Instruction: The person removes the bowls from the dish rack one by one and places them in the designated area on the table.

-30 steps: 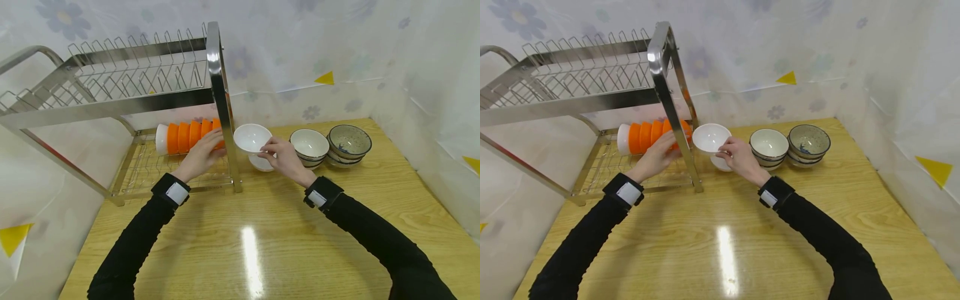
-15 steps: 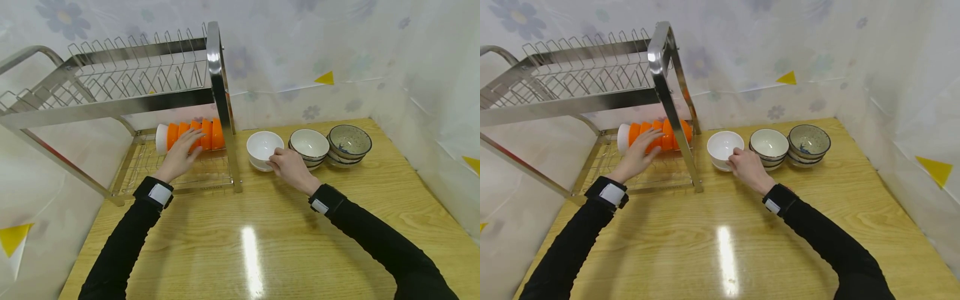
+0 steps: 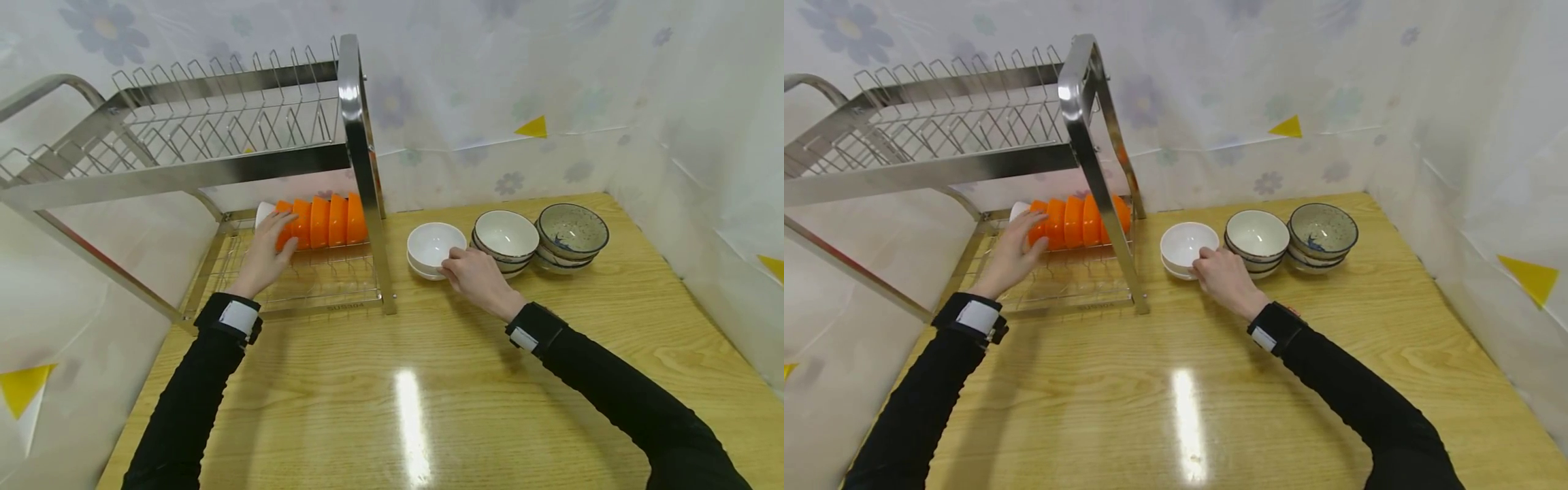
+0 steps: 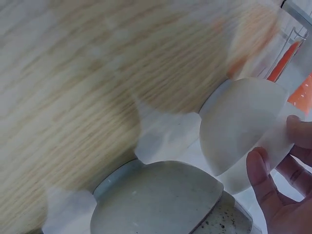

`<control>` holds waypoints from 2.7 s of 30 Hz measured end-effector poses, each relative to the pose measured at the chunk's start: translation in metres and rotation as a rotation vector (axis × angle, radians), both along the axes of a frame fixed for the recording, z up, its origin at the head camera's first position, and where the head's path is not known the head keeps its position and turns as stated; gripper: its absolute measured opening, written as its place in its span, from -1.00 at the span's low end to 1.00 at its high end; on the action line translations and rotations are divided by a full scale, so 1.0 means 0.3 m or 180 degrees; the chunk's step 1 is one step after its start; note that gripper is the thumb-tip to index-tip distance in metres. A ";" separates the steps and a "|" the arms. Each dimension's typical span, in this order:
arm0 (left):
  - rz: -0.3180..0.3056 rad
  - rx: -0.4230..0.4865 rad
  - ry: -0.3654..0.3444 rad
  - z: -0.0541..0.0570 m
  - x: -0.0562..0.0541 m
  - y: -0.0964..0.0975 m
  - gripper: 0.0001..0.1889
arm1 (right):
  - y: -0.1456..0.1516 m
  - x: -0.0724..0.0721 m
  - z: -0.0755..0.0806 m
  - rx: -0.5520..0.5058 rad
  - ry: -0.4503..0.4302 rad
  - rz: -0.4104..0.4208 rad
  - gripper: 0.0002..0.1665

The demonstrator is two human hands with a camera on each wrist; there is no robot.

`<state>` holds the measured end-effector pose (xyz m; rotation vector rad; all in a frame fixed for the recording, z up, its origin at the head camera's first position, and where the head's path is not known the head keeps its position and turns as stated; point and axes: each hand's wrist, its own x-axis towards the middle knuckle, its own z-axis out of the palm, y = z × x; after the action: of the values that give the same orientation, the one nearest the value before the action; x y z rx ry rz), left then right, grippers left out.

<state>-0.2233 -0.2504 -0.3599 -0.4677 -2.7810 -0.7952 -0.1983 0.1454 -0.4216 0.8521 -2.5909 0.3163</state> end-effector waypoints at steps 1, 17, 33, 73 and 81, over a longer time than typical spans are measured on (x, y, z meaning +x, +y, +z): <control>0.0053 0.0040 -0.0027 -0.001 -0.001 -0.009 -0.50 | 0.000 0.000 -0.001 0.0022 -0.0009 0.0000 -0.85; 0.0493 0.0206 -0.0458 -0.010 -0.001 -0.114 -0.36 | 0.007 -0.005 -0.016 0.0264 -0.0080 0.0073 -0.85; 0.0765 0.0498 -0.0818 -0.011 -0.006 -0.121 -0.30 | 0.013 -0.006 -0.019 0.0294 -0.0184 0.0055 -0.84; 0.1440 0.1870 -0.1218 -0.041 -0.092 -0.086 -0.43 | 0.029 0.017 -0.023 -0.0035 -0.0067 -0.0006 -0.62; 0.1716 0.1689 -0.0989 -0.071 -0.105 -0.097 -0.50 | 0.024 0.024 -0.023 -0.0080 -0.0095 0.0045 -0.64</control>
<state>-0.2549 -0.2795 -0.3812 0.5117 -2.5758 -1.4700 -0.1912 0.1527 -0.4287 0.8635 -2.6036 0.3675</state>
